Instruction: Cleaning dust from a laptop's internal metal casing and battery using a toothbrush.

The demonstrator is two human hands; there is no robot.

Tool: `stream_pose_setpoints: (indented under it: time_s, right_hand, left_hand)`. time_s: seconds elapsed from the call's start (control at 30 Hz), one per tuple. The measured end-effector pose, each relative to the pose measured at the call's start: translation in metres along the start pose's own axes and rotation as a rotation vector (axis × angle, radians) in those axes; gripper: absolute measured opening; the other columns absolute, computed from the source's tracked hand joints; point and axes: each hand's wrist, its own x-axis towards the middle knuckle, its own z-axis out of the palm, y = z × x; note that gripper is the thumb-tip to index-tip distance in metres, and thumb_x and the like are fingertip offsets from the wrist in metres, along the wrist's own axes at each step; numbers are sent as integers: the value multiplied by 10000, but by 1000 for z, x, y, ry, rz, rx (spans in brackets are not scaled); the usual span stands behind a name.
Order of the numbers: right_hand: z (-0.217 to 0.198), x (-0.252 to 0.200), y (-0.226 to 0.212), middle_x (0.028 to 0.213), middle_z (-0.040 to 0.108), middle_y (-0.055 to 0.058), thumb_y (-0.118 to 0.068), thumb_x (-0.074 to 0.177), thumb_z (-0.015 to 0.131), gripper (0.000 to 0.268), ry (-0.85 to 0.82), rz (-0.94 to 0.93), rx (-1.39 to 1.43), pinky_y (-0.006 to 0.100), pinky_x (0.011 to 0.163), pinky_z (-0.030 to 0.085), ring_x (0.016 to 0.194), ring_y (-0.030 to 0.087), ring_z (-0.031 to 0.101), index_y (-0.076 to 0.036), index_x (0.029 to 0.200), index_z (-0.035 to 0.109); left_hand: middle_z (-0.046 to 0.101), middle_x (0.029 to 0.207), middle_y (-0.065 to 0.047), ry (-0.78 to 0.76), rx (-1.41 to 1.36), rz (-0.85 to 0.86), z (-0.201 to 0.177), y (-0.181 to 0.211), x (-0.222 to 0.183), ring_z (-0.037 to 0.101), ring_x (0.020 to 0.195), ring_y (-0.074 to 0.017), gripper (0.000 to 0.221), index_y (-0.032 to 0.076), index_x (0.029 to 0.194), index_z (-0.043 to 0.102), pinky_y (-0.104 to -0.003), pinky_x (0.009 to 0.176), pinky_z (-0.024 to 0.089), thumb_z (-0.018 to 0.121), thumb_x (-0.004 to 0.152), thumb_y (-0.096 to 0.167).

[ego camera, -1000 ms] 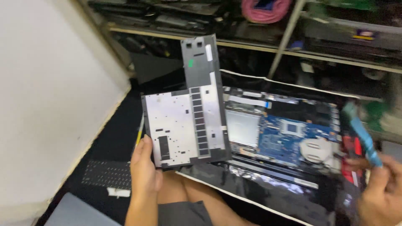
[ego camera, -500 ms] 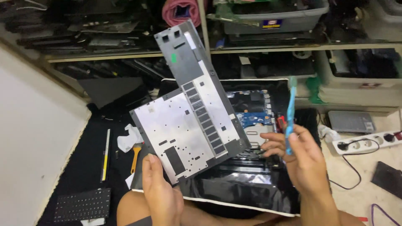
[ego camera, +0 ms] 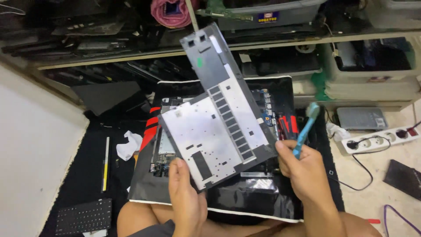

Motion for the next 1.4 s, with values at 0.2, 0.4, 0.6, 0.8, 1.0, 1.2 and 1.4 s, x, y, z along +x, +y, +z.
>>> stream_pose_setpoints:
  time_s: [0.2, 0.4, 0.6, 0.8, 1.0, 1.2, 1.4]
  right_hand:
    - [1, 5, 4, 565, 391, 10, -90, 987, 649, 187, 80, -39, -9, 237, 413, 235, 465, 96, 307, 95, 965, 658]
    - [6, 1, 4, 582, 411, 21, -84, 1007, 621, 194, 27, -53, -27, 242, 429, 236, 482, 99, 316, 98, 944, 648]
    - [18, -2, 5, 578, 425, 46, -65, 998, 623, 203, 47, -48, -133, 249, 422, 245, 479, 116, 329, 134, 988, 666]
    - [20, -7, -7, 657, 509, 25, -67, 949, 658, 249, 66, -118, -383, 218, 470, 269, 530, 94, 403, 7, 1183, 698]
    - [-3, -9, -16, 910, 638, 159, -36, 998, 591, 226, 100, -176, -568, 284, 596, 447, 693, 184, 564, 43, 1205, 551]
    - [10, -21, -56, 921, 724, 73, -37, 859, 695, 217, 28, -417, -992, 286, 691, 470, 761, 184, 620, 17, 1058, 764]
    - [8, -24, -52, 912, 774, 30, -31, 789, 726, 332, -153, -504, -953, 244, 627, 517, 696, 141, 676, -91, 1110, 785]
  left_hand:
    - [621, 1409, -241, 57, -84, -275, 6, 21, 14, 567, 1233, -313, 545, -59, 1499, 522, -427, 1021, 411, 383, 1031, 183]
    - [539, 1568, -246, 37, -87, -533, -7, 28, 32, 510, 1381, -388, 787, 21, 1554, 480, -491, 1120, 365, 360, 945, 506]
    - [575, 1569, -202, 115, -100, -549, 13, 48, 29, 562, 1329, -367, 826, 67, 1542, 507, -477, 1077, 416, 325, 934, 597]
    - [496, 1627, -158, 173, 25, -388, -10, 30, 37, 545, 1386, -338, 933, 78, 1593, 379, -423, 1106, 425, 238, 905, 691]
    - [538, 1586, -188, 262, 24, -304, -12, 37, 41, 583, 1343, -334, 879, 18, 1567, 400, -404, 1051, 463, 292, 941, 625]
    - [645, 1315, -274, 273, 122, -202, -3, 39, 39, 644, 1078, -316, 666, -52, 1463, 458, -406, 872, 512, 319, 1049, 450]
    - [680, 1199, -273, 245, 150, -150, 3, 31, 33, 680, 967, -305, 551, -74, 1436, 493, -385, 771, 547, 437, 1044, 308]
